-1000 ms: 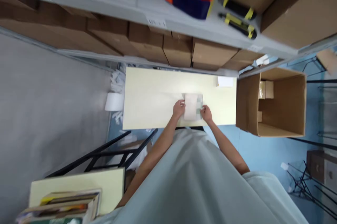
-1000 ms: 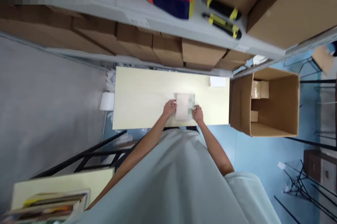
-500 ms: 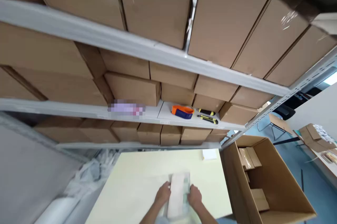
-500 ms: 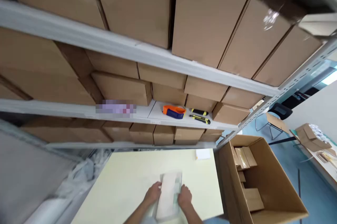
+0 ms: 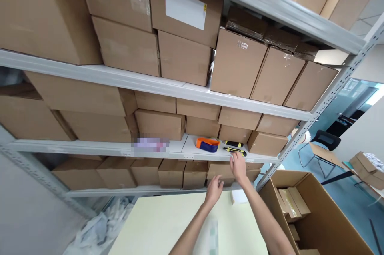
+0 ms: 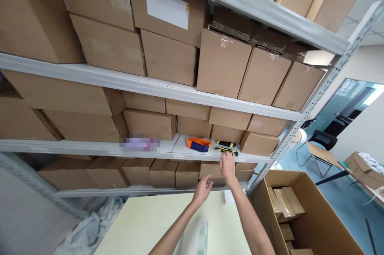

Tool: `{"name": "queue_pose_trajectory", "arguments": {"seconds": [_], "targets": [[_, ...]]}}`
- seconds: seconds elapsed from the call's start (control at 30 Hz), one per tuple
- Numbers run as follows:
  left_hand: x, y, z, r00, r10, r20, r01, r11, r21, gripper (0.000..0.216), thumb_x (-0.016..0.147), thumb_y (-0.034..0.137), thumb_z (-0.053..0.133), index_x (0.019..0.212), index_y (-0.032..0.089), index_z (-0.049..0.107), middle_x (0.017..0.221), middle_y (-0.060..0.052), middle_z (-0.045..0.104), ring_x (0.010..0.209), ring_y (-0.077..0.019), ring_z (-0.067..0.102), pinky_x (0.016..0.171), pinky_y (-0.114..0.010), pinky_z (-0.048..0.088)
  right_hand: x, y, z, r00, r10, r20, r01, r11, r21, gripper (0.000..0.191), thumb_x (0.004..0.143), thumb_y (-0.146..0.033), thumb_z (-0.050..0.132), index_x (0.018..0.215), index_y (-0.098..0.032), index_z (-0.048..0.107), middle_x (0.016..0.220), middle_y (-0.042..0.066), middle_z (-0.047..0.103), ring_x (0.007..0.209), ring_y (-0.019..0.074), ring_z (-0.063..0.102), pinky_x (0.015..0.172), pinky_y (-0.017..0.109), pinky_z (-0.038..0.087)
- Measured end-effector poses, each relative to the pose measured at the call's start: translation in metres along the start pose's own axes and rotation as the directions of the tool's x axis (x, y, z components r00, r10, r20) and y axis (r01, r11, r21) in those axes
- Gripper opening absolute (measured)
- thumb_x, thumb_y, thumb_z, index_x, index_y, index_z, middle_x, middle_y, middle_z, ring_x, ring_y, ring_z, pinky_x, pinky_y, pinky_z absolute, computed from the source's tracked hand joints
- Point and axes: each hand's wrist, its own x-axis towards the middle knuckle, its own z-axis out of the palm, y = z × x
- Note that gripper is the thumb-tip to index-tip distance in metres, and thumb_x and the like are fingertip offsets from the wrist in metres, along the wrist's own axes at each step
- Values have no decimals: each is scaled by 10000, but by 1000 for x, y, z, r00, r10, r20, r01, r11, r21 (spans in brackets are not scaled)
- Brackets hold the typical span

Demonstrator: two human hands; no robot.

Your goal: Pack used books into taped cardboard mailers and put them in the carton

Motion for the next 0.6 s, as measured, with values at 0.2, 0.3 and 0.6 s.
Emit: {"name": "queue_pose_trajectory", "arguments": {"seconds": [0.2, 0.3, 0.6], "targets": [[14, 49, -12, 985, 157, -77, -162, 985, -61, 383, 983, 131, 590, 1322, 216, 745, 1357, -117, 759, 1248, -234, 747, 1133, -381, 588, 45, 15, -7, 984, 70, 164, -46, 988, -148, 323, 1060, -206, 579, 1351, -160, 710, 1394, 191, 703, 1286, 320, 633, 1078, 400, 494], [2, 42, -18, 983, 154, -103, -162, 984, -71, 359, 996, 165, 582, 1307, 223, 750, 1338, -106, 768, 1230, -231, 748, 1090, -367, 610, 40, 24, -1, 983, 42, 181, -15, 989, -149, 380, 1068, -188, 529, 1407, -152, 696, 1421, 200, 704, 1301, 323, 634, 1095, 410, 474], [-56, -23, -20, 996, -51, -77, 48, 998, -35, 298, 944, 140, 617, 1172, 221, 790, 1237, -88, 812, 1146, -232, 771, 1067, -378, 601, 42, 35, 6, 981, 21, 194, 13, 985, -173, 479, 1060, -198, 481, 1495, -107, 661, 1452, 244, 697, 1320, 374, 600, 1062, 452, 472]]}}
